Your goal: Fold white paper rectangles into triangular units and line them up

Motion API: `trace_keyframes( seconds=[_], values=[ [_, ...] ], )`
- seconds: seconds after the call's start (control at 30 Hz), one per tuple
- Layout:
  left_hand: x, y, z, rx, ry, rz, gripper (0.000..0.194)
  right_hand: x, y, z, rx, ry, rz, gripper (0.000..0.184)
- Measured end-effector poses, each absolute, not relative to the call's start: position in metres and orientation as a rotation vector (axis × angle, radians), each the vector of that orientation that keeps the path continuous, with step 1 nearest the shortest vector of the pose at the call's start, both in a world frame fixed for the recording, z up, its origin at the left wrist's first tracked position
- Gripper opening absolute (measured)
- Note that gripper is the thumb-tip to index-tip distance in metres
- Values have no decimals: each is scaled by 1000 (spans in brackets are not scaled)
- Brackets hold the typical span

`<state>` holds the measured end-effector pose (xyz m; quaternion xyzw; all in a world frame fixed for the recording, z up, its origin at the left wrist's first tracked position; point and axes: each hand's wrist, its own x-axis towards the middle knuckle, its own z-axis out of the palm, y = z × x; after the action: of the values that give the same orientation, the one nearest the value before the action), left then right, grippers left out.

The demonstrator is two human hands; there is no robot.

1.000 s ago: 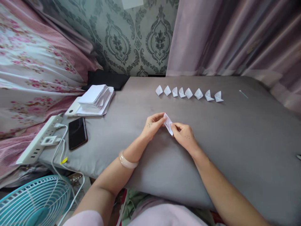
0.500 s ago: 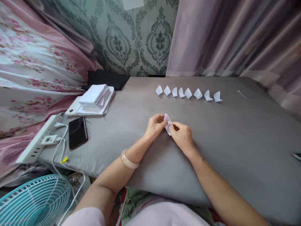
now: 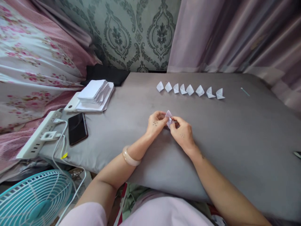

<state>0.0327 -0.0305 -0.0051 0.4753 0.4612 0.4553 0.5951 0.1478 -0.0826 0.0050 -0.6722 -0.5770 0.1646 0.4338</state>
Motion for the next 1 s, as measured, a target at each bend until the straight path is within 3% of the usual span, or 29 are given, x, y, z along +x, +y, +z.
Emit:
trace_keyframes(
  seconds=[0.33, 1.0],
  values=[
    [37, -36, 4, 1113, 1001, 1067, 17, 149, -81, 12, -1716, -1334, 422, 30],
    [37, -37, -1, 1162, 1011, 1055, 23, 147, -76, 3, -1641, -1388, 403, 17]
  ],
)
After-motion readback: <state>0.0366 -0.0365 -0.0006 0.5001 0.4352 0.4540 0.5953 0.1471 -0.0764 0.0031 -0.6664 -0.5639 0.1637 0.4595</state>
